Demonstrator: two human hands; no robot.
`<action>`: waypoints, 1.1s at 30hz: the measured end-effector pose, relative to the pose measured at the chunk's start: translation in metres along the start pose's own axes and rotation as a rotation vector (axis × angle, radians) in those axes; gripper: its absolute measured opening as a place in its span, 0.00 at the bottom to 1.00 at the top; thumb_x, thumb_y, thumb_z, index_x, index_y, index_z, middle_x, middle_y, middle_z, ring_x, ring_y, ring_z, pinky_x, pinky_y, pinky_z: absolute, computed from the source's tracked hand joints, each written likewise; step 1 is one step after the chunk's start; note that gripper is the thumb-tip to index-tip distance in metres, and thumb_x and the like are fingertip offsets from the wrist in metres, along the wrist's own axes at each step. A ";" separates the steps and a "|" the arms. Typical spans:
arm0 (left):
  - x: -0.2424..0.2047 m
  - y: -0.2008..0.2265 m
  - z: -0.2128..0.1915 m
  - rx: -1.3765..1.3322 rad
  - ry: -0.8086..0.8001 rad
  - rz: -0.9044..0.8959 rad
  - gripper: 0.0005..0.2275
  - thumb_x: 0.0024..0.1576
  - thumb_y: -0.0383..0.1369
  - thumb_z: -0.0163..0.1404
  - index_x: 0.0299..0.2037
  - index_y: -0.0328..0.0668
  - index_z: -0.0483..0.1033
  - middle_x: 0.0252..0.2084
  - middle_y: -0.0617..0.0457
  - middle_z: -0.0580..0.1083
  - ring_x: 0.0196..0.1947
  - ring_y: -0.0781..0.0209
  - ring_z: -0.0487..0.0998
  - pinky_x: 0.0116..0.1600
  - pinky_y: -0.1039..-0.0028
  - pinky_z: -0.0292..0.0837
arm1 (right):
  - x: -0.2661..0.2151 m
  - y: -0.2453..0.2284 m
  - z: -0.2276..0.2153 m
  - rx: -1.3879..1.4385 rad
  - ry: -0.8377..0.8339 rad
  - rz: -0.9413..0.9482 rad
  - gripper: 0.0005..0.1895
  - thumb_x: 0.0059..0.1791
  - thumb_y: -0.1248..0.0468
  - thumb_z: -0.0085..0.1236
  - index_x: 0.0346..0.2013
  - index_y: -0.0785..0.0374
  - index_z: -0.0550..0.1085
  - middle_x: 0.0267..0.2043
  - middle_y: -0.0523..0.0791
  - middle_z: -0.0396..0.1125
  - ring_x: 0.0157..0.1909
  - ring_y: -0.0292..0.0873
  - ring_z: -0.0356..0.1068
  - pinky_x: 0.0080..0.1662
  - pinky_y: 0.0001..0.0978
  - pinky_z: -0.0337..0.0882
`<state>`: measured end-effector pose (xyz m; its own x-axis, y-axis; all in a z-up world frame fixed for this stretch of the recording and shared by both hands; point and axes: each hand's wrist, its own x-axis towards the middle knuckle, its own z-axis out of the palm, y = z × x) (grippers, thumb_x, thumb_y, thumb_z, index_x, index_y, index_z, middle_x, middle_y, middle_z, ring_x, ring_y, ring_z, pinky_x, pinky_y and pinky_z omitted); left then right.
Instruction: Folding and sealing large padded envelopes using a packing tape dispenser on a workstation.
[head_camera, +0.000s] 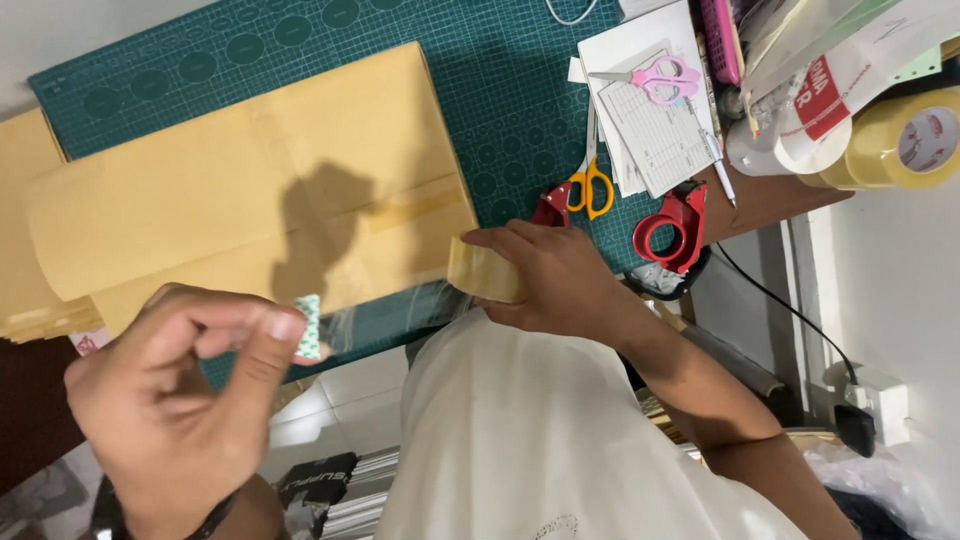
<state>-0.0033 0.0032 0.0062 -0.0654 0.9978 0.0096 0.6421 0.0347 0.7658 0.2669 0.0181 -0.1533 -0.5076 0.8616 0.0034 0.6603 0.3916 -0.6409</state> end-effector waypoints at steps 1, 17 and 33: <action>0.000 0.002 -0.004 0.101 -0.065 0.085 0.05 0.60 0.25 0.61 0.36 0.31 0.80 0.26 0.49 0.72 0.18 0.70 0.62 0.20 0.80 0.49 | -0.001 -0.001 0.000 0.055 0.006 0.002 0.34 0.41 0.52 0.69 0.61 0.54 0.72 0.40 0.42 0.71 0.41 0.47 0.73 0.36 0.43 0.68; 0.018 0.048 -0.018 0.654 -0.262 0.604 0.14 0.67 0.33 0.55 0.27 0.44 0.79 0.20 0.54 0.76 0.23 0.53 0.75 0.38 0.62 0.67 | -0.061 0.119 0.111 0.250 0.514 0.694 0.14 0.51 0.64 0.60 0.49 0.63 0.70 0.44 0.47 0.64 0.43 0.44 0.64 0.44 0.36 0.67; 0.027 0.016 -0.036 0.588 -0.253 0.404 0.08 0.66 0.30 0.58 0.37 0.33 0.83 0.24 0.45 0.73 0.25 0.50 0.73 0.38 0.59 0.67 | -0.092 0.177 0.153 0.813 0.319 1.071 0.24 0.43 0.60 0.52 0.54 0.60 0.66 0.49 0.48 0.68 0.49 0.47 0.69 0.46 0.39 0.68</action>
<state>-0.0220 0.0284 0.0422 0.3936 0.9192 0.0144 0.8851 -0.3831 0.2644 0.3457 -0.0411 -0.3848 0.2584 0.6987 -0.6671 0.0827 -0.7040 -0.7054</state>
